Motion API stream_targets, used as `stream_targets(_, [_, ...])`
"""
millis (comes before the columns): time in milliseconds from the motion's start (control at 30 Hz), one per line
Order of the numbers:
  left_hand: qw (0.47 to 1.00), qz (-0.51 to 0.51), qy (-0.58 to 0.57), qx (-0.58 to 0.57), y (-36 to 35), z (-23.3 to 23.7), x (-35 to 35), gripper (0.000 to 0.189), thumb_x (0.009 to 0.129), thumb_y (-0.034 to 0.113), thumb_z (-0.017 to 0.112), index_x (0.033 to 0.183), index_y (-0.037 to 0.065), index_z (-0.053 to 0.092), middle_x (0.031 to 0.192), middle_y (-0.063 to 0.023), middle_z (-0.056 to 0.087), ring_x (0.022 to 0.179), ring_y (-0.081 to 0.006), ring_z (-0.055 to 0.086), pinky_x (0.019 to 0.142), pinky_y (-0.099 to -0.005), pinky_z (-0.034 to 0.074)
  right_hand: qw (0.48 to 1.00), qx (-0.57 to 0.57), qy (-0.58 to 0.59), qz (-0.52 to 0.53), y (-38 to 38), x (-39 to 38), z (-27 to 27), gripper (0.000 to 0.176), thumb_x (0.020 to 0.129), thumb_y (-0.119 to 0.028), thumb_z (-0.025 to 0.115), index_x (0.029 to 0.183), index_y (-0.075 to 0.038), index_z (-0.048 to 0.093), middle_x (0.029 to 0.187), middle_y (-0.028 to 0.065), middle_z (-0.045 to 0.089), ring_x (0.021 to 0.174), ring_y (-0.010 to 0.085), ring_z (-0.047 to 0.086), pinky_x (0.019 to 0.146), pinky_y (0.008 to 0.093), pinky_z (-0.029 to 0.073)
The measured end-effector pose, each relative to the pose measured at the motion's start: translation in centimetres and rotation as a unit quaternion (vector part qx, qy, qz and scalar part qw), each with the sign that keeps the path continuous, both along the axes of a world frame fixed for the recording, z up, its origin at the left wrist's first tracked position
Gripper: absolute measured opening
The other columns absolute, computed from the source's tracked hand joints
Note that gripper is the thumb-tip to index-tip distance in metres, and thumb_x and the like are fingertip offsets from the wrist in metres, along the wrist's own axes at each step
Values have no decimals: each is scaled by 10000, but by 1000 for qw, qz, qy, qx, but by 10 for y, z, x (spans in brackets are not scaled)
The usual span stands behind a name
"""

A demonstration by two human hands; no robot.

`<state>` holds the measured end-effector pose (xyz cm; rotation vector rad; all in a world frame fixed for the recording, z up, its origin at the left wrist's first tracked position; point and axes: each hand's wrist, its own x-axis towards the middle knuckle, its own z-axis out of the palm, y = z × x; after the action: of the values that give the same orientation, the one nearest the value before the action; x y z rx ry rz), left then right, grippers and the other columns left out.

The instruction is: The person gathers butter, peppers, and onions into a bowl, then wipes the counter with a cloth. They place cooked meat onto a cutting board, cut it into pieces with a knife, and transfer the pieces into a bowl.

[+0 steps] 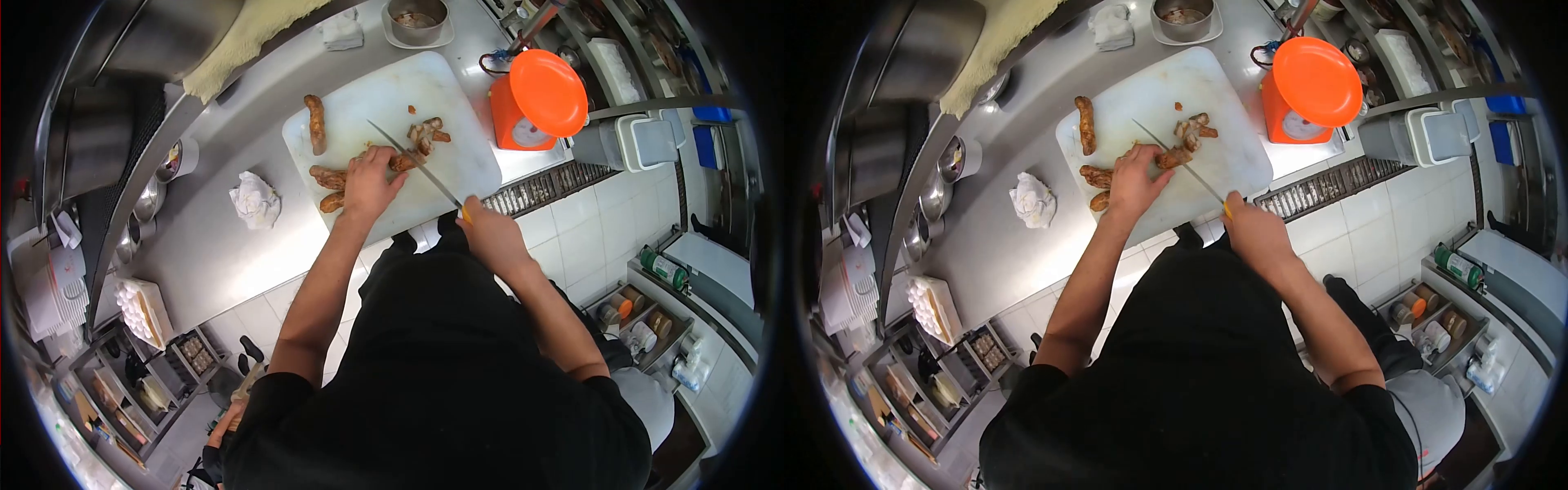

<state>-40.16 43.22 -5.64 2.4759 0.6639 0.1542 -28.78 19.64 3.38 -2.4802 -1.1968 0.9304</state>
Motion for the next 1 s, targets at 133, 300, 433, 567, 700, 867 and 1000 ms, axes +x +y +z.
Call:
stream_targets(133, [1000, -1, -21, 9, -2, -7, 4, 393, 823, 210, 839, 1146, 74, 661, 1085, -99, 674, 967, -312, 687, 884, -447, 537, 998, -67, 17, -8, -8, -8, 10, 265, 1021, -235, 613, 1092, -8, 495, 852, 223, 717, 826, 434, 715, 708, 540, 562])
stream_targets(300, [999, -16, -28, 25, -2, -8, 7, 362, 827, 189, 821, 1125, 65, 657, 1063, -112, 666, 924, -336, 687, 842, -455, 560, 999, -29, 17, 1, 1, -13, -19, 260, 1020, -227, 608, 1107, -11, 493, 854, 224, 722, 832, 433, 719, 719, 550, 562])
stream_targets(433, [1000, -11, -13, 12, -1, -9, 6, 355, 824, 181, 816, 1118, 65, 655, 1064, -118, 666, 941, -351, 681, 859, -459, 554, 1000, -20, 16, 1, 32, -12, -54, 278, 1027, -238, 595, 1142, -9, 488, 881, 228, 728, 857, 438, 720, 753, 553, 561])
stream_targets(567, [999, -6, -12, 33, 0, -4, 5, 348, 816, 182, 818, 1099, 66, 653, 1060, -119, 668, 972, -346, 675, 902, -461, 533, 1000, 15, 24, 5, 58, -2, -62, 300, 1031, -255, 594, 1162, -8, 486, 910, 235, 733, 891, 442, 718, 782, 551, 558])
stream_targets(700, [997, 52, -27, 58, 9, -1, 3, 352, 803, 182, 825, 1083, 62, 649, 1048, -116, 671, 974, -341, 670, 911, -451, 518, 999, 44, 25, -10, 62, 7, -56, 298, 1031, -273, 600, 1145, -22, 489, 902, 246, 727, 888, 456, 709, 777, 563, 547])
stream_targets(867, [989, 119, -83, -14, 22, 6, 22, 355, 829, 195, 807, 1084, 32, 622, 1057, -134, 653, 993, -335, 654, 972, -499, 489, 988, 125, 29, -82, 24, 16, -41, 293, 1015, -288, 652, 1086, -42, 510, 824, 243, 707, 783, 471, 690, 677, 557, 533])
stream_targets(1000, [976, 95, -178, -88, 7, -11, 44, 513, 827, 236, 804, 1248, 31, 595, 1287, -207, 586, 1225, -397, 566, 1064, -512, 448, 956, 134, 129, -225, -16, 19, -49, 310, 1010, -289, 699, 1029, -34, 524, 693, 137, 649, 545, 299, 655, 493, 425, 503])
